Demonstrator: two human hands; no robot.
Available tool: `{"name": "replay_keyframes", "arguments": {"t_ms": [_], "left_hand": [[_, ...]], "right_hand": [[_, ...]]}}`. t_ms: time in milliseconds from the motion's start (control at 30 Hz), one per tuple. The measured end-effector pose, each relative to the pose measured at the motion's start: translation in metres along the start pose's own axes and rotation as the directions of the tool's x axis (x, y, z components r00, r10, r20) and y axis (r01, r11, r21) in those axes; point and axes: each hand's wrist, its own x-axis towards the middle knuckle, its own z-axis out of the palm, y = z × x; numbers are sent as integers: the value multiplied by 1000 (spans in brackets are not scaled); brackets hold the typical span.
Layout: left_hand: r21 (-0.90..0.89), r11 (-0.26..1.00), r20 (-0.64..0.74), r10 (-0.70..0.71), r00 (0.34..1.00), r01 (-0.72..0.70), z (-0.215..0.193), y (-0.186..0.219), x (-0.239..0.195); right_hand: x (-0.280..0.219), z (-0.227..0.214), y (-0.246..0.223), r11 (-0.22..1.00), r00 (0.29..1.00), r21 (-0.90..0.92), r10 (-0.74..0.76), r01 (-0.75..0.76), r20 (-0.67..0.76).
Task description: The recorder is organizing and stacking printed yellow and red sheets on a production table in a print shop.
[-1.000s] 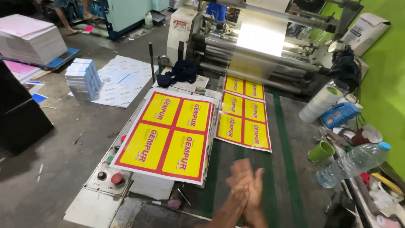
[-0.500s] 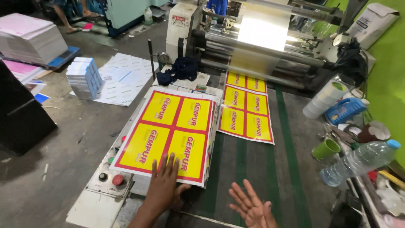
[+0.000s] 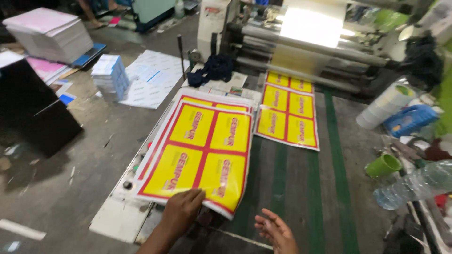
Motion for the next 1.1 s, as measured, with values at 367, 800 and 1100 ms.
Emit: {"name": "replay_keyframes", "arguments": {"t_ms": [367, 800, 1100], "left_hand": [[-67, 953, -126, 285, 950, -295, 52, 100, 41], [19, 997, 27, 70, 997, -71, 33, 34, 30], [71, 996, 164, 46, 985, -58, 7, 22, 34]], "right_hand": [[-12, 38, -51, 996, 988, 35, -79, 84, -130], [-56, -55, -50, 982, 706, -181, -86, -60, -703], [-37, -92, -23, 996, 824, 49, -36, 77, -565]]}}
